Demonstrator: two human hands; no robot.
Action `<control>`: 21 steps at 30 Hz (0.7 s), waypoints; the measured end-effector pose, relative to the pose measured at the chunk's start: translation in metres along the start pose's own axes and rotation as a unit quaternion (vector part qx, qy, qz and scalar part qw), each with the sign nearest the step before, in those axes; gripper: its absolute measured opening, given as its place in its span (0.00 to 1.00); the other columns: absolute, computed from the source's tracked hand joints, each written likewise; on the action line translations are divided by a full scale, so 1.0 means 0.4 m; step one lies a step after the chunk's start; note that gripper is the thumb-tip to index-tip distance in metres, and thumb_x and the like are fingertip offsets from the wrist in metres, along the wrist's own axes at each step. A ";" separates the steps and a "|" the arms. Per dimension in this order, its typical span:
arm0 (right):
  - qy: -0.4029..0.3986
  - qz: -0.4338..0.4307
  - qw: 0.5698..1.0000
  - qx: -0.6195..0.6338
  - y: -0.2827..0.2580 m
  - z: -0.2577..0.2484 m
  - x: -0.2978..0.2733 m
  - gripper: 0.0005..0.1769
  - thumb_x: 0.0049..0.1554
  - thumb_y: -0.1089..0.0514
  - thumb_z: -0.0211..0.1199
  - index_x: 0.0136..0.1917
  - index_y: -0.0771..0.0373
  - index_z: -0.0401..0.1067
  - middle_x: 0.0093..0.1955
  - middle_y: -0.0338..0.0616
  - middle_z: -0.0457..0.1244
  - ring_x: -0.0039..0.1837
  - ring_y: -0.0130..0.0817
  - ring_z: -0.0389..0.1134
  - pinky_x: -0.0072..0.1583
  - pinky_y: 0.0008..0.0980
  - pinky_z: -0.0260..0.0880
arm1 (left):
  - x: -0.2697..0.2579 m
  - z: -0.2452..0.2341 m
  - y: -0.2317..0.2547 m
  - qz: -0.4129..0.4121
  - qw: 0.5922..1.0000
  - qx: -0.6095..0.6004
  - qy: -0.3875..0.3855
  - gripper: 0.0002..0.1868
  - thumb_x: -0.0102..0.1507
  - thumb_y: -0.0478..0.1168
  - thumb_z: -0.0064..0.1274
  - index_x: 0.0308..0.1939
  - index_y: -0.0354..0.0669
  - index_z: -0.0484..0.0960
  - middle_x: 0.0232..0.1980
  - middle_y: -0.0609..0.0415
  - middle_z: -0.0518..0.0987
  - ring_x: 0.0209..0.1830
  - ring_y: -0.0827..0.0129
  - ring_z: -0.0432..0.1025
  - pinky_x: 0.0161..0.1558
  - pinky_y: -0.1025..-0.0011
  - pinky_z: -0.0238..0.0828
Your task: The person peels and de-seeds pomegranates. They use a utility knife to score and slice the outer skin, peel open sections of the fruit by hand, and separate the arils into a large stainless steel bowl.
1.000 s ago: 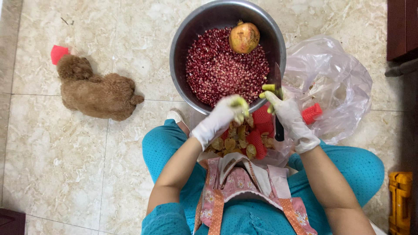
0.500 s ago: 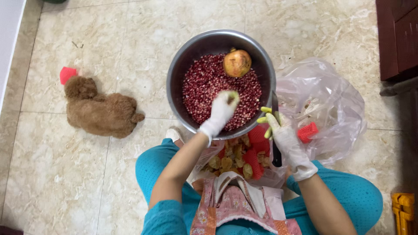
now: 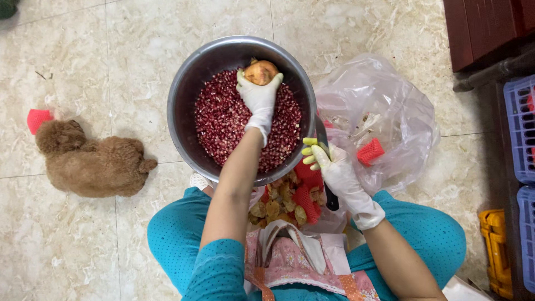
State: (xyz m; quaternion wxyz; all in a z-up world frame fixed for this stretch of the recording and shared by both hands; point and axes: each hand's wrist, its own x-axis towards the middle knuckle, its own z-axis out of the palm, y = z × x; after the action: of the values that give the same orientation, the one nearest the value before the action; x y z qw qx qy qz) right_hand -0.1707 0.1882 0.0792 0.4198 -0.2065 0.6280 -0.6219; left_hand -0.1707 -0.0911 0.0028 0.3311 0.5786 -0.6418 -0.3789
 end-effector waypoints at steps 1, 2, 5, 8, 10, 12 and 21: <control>0.002 0.006 1.000 0.015 -0.002 -0.001 -0.002 0.18 0.69 0.59 0.51 0.69 0.65 0.71 0.51 0.44 0.71 0.46 0.23 0.71 0.46 0.22 0.72 | 0.011 -0.019 0.004 -0.003 1.000 -0.021 -0.014 0.65 0.41 0.54 0.80 0.73 0.38 0.57 0.69 0.33 0.64 0.67 0.43 0.66 0.69 0.57 0.65; 0.004 0.010 0.999 0.030 -0.006 -0.006 -0.001 0.19 0.69 0.60 0.50 0.70 0.66 0.70 0.51 0.46 0.71 0.46 0.25 0.72 0.46 0.23 0.72 | 0.023 -0.038 0.011 -0.024 0.995 -0.084 -0.040 0.63 0.42 0.54 0.79 0.71 0.37 0.57 0.68 0.33 0.67 0.66 0.44 0.68 0.69 0.57 0.65; 0.017 0.021 0.998 0.050 -0.030 -0.033 0.014 0.27 0.66 0.61 0.48 0.78 0.59 0.56 0.46 0.49 0.71 0.41 0.29 0.72 0.42 0.25 0.72 | 0.043 -0.114 0.045 -0.125 0.944 -0.269 -0.145 0.57 0.45 0.55 0.75 0.69 0.39 0.57 0.67 0.37 0.70 0.65 0.49 0.71 0.66 0.54 0.69; -0.002 -0.014 0.996 0.092 -0.062 -0.030 0.029 0.31 0.66 0.63 0.49 0.81 0.61 0.52 0.52 0.49 0.71 0.46 0.29 0.74 0.46 0.25 0.74 | 0.012 -0.254 0.077 -0.206 0.824 -0.428 -0.310 0.48 0.52 0.55 0.65 0.70 0.45 0.57 0.67 0.42 0.69 0.65 0.51 0.70 0.62 0.46 0.71; -0.020 -0.038 0.997 0.067 -0.086 -0.011 0.038 0.32 0.65 0.62 0.50 0.81 0.62 0.53 0.56 0.46 0.71 0.43 0.28 0.72 0.43 0.24 0.72 | -0.037 -0.348 0.095 -0.128 0.726 -0.512 -0.440 0.42 0.61 0.56 0.62 0.72 0.41 0.63 0.69 0.42 0.71 0.68 0.52 0.68 0.66 0.49 0.70; -0.039 -0.050 0.997 0.033 -0.108 0.015 0.031 0.32 0.66 0.59 0.49 0.82 0.60 0.52 0.53 0.43 0.70 0.38 0.25 0.68 0.39 0.23 0.68 | -0.097 -0.424 0.108 -0.175 0.684 -0.546 -0.451 0.40 0.63 0.56 0.58 0.72 0.39 0.64 0.69 0.41 0.71 0.68 0.51 0.69 0.66 0.50 0.72; -0.181 0.006 0.973 -0.144 -0.214 0.157 -0.091 0.40 0.67 0.43 0.45 0.86 0.45 0.34 0.31 0.39 0.61 0.28 0.23 0.55 0.35 0.22 0.60 | -0.265 -0.578 0.050 -0.192 0.686 -0.519 -0.472 0.44 0.63 0.57 0.58 0.76 0.41 0.59 0.70 0.41 0.70 0.69 0.52 0.69 0.63 0.49 0.73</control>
State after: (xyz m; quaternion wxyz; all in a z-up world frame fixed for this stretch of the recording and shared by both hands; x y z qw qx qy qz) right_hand -0.1234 0.1663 0.1786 0.4961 -0.3701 0.6255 -0.4750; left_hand 0.0309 -0.0086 0.1359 0.1515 0.1694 -0.2895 -0.9298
